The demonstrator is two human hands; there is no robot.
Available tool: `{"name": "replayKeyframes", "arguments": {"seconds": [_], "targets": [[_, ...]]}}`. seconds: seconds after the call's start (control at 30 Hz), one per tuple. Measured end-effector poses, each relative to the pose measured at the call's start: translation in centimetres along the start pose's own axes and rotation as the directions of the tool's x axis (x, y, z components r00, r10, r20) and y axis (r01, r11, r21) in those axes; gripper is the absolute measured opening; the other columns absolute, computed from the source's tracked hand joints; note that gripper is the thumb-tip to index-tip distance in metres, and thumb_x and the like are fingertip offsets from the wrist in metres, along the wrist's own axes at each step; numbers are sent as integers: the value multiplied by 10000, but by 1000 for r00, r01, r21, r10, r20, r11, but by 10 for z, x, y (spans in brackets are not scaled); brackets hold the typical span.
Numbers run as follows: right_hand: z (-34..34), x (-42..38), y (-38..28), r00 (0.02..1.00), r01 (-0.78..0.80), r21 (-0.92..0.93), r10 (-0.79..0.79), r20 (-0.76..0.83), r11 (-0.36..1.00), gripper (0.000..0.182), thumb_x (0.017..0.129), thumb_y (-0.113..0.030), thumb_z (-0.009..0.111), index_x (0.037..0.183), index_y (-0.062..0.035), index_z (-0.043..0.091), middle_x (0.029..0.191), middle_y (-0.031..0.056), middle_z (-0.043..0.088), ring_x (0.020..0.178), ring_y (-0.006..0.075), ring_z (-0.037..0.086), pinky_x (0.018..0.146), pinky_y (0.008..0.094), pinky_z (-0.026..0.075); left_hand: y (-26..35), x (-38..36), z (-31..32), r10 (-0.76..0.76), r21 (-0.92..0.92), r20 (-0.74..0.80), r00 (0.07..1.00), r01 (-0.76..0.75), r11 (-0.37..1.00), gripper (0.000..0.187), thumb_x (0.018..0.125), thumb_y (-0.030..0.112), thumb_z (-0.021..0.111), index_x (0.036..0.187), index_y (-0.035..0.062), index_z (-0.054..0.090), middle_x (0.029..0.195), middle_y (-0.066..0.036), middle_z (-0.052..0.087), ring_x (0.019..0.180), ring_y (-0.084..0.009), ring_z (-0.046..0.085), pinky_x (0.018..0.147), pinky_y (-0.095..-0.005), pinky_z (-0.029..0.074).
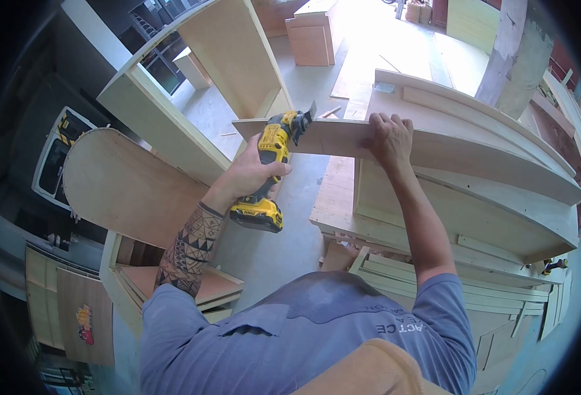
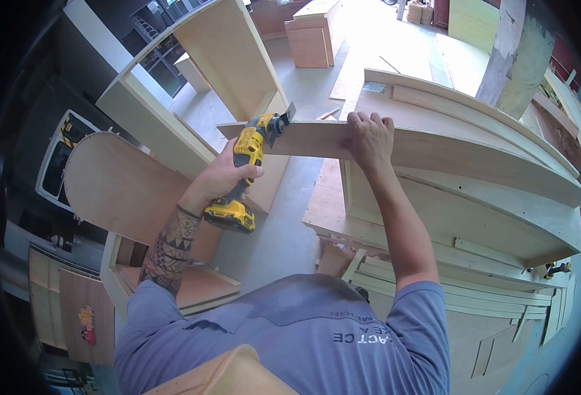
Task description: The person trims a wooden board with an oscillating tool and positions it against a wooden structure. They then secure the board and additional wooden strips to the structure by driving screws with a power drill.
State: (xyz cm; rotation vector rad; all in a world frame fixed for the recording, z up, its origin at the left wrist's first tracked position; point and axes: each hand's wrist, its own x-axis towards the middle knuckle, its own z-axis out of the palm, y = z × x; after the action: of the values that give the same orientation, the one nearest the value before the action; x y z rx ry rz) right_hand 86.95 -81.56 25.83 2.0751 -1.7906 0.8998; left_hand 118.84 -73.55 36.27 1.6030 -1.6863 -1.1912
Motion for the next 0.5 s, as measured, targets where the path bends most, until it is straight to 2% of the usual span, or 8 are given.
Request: {"name": "replayKeyframes", "arguments": {"seconds": [0.07,0.13,0.27,0.37,0.4,0.5], "targets": [[-2,1,0,1000,-9,12,8,29,1000,482,667,-342,974,1032,-171,709,1004,-18,737,1023,221,680,941,428,429,-5,0,-1,11,3,0,1000,-11,1000,953,891,185,835,1623,3,253,1009,-79,625,692,-141,658,553,-306,593],[0,13,-1,1000,-14,-8,15,24,1000,486,660,-333,977,1028,-168,706,1004,-10,743,1015,228,685,933,433,437,-5,-2,-2,3,2,-38,999,-3,1000,997,867,156,862,1628,-23,243,1059,-96,649,728,-134,670,605,-298,589],[2,32,3,999,-23,14,23,49,1000,488,646,-313,979,1021,-166,702,1003,-3,748,1010,236,689,926,438,446,3,-24,6,-9,-29,-43,999,7,1000,1054,850,177,877,1654,-6,220,1081,-91,647,794,-146,681,677,-303,605],[3,41,5,998,-2,26,0,68,1000,495,632,-321,977,1011,-166,700,1003,0,751,1009,238,689,926,442,450,-18,-27,9,7,-4,-58,998,-7,1000,1079,843,166,879,1664,-6,200,1072,-92,653,788,-150,681,684,-308,606],[2,43,4,996,-13,15,12,84,1000,501,628,-336,977,1010,-166,700,1003,0,751,1009,237,689,927,443,448,-21,-26,9,-16,-33,-8,1000,16,999,1097,837,168,878,1669,-10,186,1080,-101,660,802,-150,687,678,-308,605],[1,46,1,995,-17,-1,17,98,1000,508,624,-361,975,1008,-170,701,1003,-4,750,1009,234,689,929,444,446,-34,-15,14,-38,-54,1,999,38,998,1095,834,157,872,1671,-5,184,1069,-102,662,774,-147,684,658,-309,600]]}}
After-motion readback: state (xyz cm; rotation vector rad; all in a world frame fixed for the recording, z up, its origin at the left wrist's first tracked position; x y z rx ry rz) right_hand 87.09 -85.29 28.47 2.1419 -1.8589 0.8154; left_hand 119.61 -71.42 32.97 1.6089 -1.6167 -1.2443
